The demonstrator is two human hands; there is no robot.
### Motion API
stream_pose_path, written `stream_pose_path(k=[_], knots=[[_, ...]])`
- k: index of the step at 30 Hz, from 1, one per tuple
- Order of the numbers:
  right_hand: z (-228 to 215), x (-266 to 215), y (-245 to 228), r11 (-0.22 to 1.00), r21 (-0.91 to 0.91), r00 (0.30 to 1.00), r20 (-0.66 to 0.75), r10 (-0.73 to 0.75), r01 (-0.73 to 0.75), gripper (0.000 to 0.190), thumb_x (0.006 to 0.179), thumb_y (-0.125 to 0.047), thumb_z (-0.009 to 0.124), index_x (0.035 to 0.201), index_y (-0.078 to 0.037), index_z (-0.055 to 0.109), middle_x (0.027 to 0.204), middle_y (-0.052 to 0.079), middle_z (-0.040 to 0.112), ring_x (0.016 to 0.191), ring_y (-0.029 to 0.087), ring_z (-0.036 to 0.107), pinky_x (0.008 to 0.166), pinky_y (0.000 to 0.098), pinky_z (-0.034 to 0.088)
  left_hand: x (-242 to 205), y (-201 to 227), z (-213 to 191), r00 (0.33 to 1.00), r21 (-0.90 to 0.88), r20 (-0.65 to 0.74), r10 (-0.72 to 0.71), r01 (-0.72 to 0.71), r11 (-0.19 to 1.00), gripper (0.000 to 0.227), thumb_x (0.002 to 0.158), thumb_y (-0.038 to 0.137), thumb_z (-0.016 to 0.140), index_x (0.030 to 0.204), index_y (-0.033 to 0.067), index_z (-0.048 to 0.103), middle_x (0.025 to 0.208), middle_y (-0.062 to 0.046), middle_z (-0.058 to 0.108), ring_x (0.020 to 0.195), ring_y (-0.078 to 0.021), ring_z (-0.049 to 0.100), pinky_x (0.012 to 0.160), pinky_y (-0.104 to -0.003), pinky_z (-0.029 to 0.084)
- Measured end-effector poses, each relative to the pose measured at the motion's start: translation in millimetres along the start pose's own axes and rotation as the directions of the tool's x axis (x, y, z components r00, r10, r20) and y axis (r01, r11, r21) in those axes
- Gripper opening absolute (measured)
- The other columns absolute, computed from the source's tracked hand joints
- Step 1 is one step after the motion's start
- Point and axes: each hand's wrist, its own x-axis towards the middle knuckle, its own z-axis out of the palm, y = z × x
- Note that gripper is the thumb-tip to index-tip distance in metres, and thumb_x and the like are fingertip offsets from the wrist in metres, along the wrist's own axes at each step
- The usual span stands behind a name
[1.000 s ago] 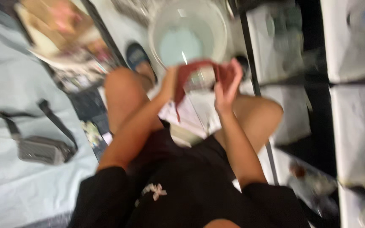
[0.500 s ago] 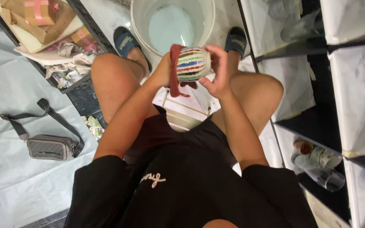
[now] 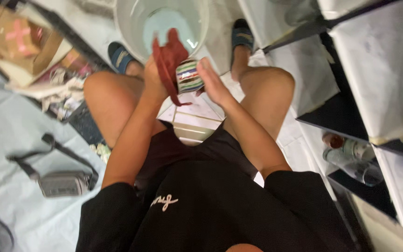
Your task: The person sits on the floor and wipes several glassware items, including a glass, a small glass, and a mug, using a red cloth. The person dips the cloth into a bucket of water between items and places the cleaned items on a nearby shelf.
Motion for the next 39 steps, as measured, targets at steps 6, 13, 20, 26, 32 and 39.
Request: stream_pose_path(k=[6,13,20,26,32,39], knots=[[9.2,-26.8,-20.1,0.482,-0.534,0.659,0.204,-0.724,0.695,0.087,0.091,-0.038,0.081,0.155,-0.007,0.031,0.146,0.022,0.048,0.140,0.035,0.050,0.118,0.0438,0.041,14.2,7.5,-15.5,0.999,-0.546,0.050,-0.002,0.029,0.837,0.038,0.099,0.023,0.065,0.128,-0.0007,0.058,0.104,-0.010,0.069,0.100,-0.0208,0.069,0.110,-0.043,0.052],[15.5,-37.6,-54.7,0.372,-0.627,0.621,0.233,-0.748,0.684,0.090,0.080,-0.030,0.091,0.149,-0.007,0.039,0.138,0.019,0.055,0.129,0.033,0.059,0.111,0.0406,0.050,14.5,13.5,-41.7,0.848,-0.670,0.467,-0.249,0.523,0.526,0.040,0.093,0.027,0.065,0.119,-0.0029,0.065,0.101,-0.011,0.073,0.094,-0.0206,0.071,0.096,-0.037,0.055],[27.0,-27.6,-25.5,0.667,-0.578,0.833,0.040,-0.552,0.470,0.064,0.095,-0.034,0.079,0.135,-0.005,0.038,0.109,0.016,0.072,0.103,0.031,0.076,0.090,0.0378,0.058,19.9,21.7,-47.9,0.705,-0.732,0.616,-0.353,0.677,0.075,0.043,0.087,0.031,0.066,0.109,-0.0052,0.072,0.099,-0.012,0.077,0.089,-0.0205,0.073,0.082,-0.031,0.059],[19.1,-25.4,-33.8,0.913,-0.356,0.979,0.046,-0.197,0.201,0.073,0.092,-0.038,0.072,0.146,-0.007,0.032,0.126,0.023,0.060,0.110,0.038,0.062,0.076,0.0445,0.058,5.9,3.1,-32.0,0.903,-0.605,0.288,-0.319,0.430,0.670,0.025,0.100,0.015,0.064,0.118,0.0002,0.070,0.109,-0.013,0.077,0.098,-0.0199,0.074,0.086,-0.034,0.058],[12.2,-24.0,-57.7,0.202,-0.563,0.497,0.441,-0.747,0.802,0.098,0.072,-0.023,0.100,0.146,-0.013,0.037,0.146,0.022,0.042,0.135,0.043,0.050,0.114,0.0481,0.048,-21.5,-16.8,6.7,0.745,-0.757,0.637,-0.197,0.557,-0.340,0.053,0.094,0.035,0.071,0.128,-0.0019,0.055,0.105,-0.018,0.072,0.082,-0.0250,0.070,0.060,-0.034,0.054],[26.6,-29.1,-54.9,0.290,-0.629,0.576,0.313,-0.755,0.722,0.095,0.068,-0.027,0.105,0.138,-0.008,0.044,0.125,0.016,0.053,0.114,0.031,0.059,0.099,0.0396,0.052,-2.6,5.9,2.4,0.537,-0.544,0.794,-0.286,0.415,-0.730,0.047,0.095,0.033,0.064,0.117,-0.0082,0.057,0.096,-0.016,0.070,0.085,-0.0264,0.071,0.076,-0.040,0.059]])
